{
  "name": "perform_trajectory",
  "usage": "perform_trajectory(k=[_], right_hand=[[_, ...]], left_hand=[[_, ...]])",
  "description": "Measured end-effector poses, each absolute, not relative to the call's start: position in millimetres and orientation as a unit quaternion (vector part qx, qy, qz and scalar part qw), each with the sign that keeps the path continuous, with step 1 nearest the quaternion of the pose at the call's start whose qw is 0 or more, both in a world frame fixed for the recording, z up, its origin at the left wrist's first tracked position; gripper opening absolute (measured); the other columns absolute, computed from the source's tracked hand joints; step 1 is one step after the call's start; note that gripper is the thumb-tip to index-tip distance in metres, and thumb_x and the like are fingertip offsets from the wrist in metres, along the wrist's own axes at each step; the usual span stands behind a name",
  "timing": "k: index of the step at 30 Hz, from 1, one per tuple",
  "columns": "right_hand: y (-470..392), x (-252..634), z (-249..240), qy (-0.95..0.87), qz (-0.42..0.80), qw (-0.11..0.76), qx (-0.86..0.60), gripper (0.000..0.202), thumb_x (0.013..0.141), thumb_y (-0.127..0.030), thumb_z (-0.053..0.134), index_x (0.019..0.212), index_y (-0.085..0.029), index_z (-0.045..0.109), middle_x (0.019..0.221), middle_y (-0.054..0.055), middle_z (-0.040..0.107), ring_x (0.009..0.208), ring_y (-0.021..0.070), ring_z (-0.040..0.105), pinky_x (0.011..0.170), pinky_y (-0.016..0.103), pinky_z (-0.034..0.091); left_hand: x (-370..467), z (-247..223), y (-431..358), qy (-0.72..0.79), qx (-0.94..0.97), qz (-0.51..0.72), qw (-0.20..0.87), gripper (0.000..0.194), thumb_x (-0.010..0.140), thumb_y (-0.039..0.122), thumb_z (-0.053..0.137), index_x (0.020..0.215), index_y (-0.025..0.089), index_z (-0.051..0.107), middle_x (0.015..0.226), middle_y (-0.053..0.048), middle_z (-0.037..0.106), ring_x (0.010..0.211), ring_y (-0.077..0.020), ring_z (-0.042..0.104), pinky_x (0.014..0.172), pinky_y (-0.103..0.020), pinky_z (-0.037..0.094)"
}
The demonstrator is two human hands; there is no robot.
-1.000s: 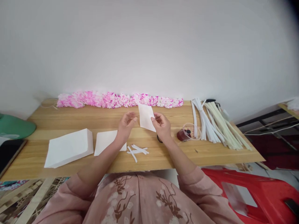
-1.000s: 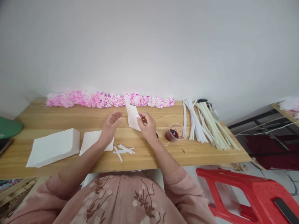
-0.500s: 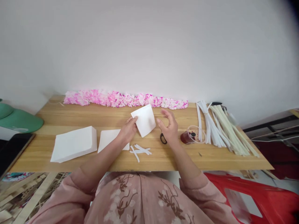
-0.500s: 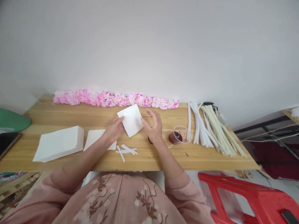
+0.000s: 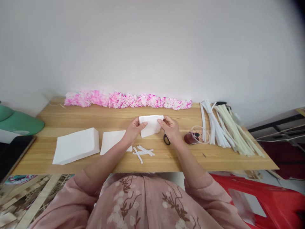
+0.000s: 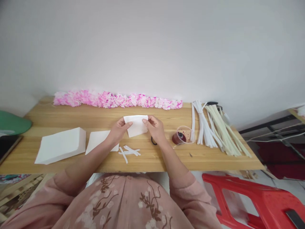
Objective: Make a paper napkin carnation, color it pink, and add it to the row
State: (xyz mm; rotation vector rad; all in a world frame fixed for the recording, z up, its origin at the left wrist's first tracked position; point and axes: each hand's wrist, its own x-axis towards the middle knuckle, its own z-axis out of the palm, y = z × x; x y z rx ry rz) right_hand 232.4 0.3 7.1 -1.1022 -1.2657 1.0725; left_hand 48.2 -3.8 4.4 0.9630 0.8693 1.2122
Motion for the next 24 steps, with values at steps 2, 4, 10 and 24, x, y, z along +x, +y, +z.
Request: perform_trajectory(k=[2, 4, 10, 24], right_hand=[[-1.2, 231.8, 10.0, -0.537, 0.448, 0.543, -0.466, 0.028, 0.075, -0.049, 0.073, 0.083, -0.022, 0.069, 0.077, -0.001, 0.066, 0.07, 0.0145, 0.056, 0.066, 0.027, 0.046], [-2.5, 231.7, 11.8, -0.542, 0.437, 0.544, -0.469, 0.028, 0.077, -0.05, 0.071, 0.084, -0.023, 0.068, 0.078, 0.0, 0.065, 0.071, 0.0151, 0.056, 0.067, 0.028, 0.045], [-3.9, 233.4, 13.1, -0.567, 0.388, 0.539, -0.487, 0.029, 0.084, -0.051, 0.063, 0.084, -0.022, 0.069, 0.075, -0.001, 0.062, 0.071, 0.015, 0.054, 0.067, 0.027, 0.043], [8.9, 233.2, -5.7, -0.546, 0.434, 0.562, -0.444, 0.036, 0.077, -0.05, 0.071, 0.101, -0.023, 0.071, 0.099, 0.002, 0.072, 0.091, 0.0175, 0.063, 0.086, 0.032, 0.05]], left_hand=[[47.8, 4.9, -3.5, 0.378, 0.425, 0.537, 0.624, 0.036, 0.072, 0.041, 0.08, 0.097, 0.018, 0.069, 0.092, -0.003, 0.074, 0.082, -0.017, 0.065, 0.076, -0.027, 0.049], [47.6, 4.4, -3.5, 0.373, 0.431, 0.538, 0.621, 0.034, 0.078, 0.044, 0.074, 0.1, 0.018, 0.07, 0.094, -0.003, 0.074, 0.083, -0.017, 0.065, 0.077, -0.027, 0.048], [46.3, 2.2, -5.0, 0.372, 0.442, 0.535, 0.616, 0.032, 0.087, 0.05, 0.062, 0.096, 0.02, 0.07, 0.075, -0.001, 0.067, 0.07, -0.0152, 0.059, 0.07, -0.026, 0.044], [38.2, -0.2, 5.7, 0.367, 0.484, 0.555, 0.568, 0.038, 0.075, 0.046, 0.075, 0.1, 0.018, 0.07, 0.095, -0.004, 0.074, 0.086, -0.0186, 0.065, 0.079, -0.027, 0.047]])
